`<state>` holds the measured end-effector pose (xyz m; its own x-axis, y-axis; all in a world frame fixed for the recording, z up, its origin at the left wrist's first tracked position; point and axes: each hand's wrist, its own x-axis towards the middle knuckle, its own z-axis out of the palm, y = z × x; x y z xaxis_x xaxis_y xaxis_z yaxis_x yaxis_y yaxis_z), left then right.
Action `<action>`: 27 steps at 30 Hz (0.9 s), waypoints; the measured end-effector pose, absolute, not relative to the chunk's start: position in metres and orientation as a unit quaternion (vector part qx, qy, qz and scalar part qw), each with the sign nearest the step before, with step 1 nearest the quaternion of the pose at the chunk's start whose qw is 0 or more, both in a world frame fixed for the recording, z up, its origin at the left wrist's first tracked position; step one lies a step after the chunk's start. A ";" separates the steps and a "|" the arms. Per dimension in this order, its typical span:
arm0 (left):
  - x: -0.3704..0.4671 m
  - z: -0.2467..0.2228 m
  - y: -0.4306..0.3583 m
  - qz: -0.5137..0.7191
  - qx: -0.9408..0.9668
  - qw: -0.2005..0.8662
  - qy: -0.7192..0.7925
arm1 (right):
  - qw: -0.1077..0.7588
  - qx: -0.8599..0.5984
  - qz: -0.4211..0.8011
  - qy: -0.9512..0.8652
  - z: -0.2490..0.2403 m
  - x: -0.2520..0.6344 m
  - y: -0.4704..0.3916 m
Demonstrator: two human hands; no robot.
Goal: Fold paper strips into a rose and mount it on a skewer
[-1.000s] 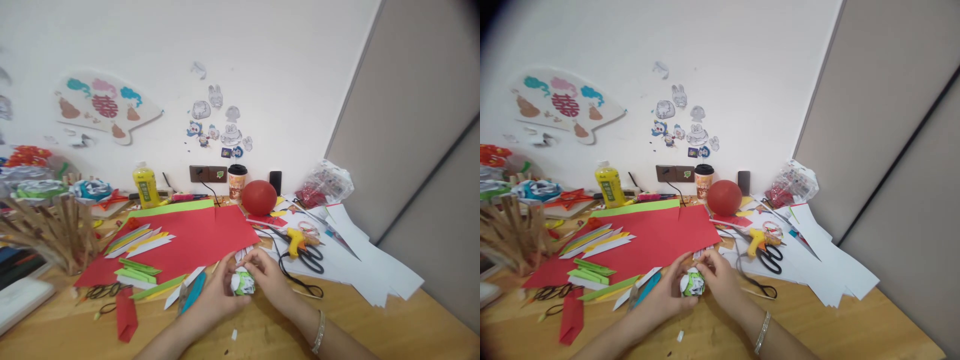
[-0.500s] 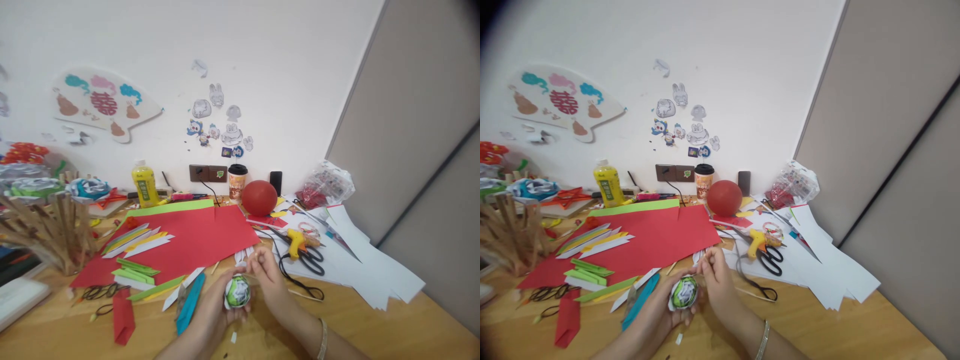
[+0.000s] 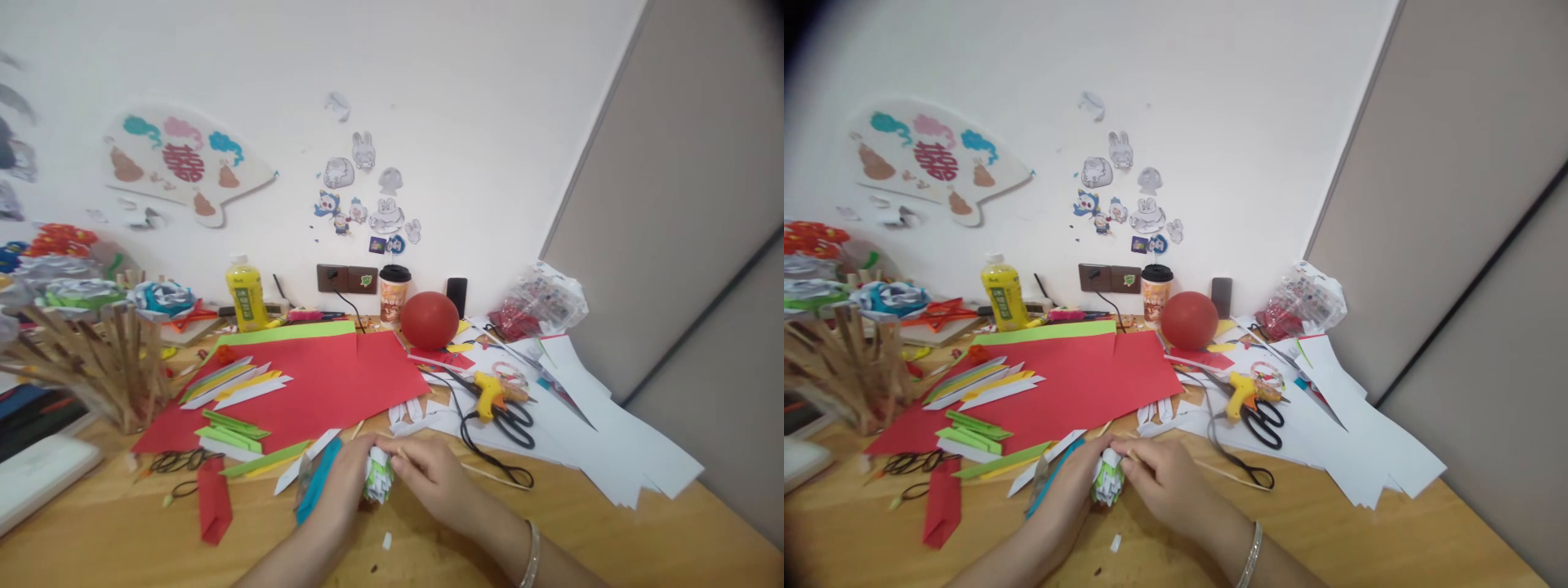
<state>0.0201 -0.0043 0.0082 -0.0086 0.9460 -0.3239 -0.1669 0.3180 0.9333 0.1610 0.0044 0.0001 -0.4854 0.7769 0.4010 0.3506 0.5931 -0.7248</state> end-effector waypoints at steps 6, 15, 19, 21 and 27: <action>0.020 0.005 -0.006 0.424 0.410 0.636 0.498 | 0.301 -0.274 0.062 -0.911 0.002 0.170 0.003; 0.015 0.006 0.000 0.410 0.333 0.738 0.419 | 0.344 -0.314 0.176 -0.867 0.003 0.173 0.006; 0.010 0.007 0.006 0.410 0.281 0.778 0.385 | 0.359 -0.360 0.302 -0.807 0.003 0.169 0.010; 0.010 0.006 0.007 0.415 0.266 0.774 0.396 | 0.364 -0.356 0.342 -0.790 0.001 0.167 0.011; 0.015 0.002 0.002 0.468 0.299 0.698 0.452 | 0.387 -0.368 0.413 -0.737 -0.017 0.154 0.008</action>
<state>0.0146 0.0021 0.0021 0.1535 0.9237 -0.3510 -0.3845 0.3831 0.8399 0.1535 0.0077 -0.0172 -0.4285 0.8631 0.2673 0.2231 0.3877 -0.8944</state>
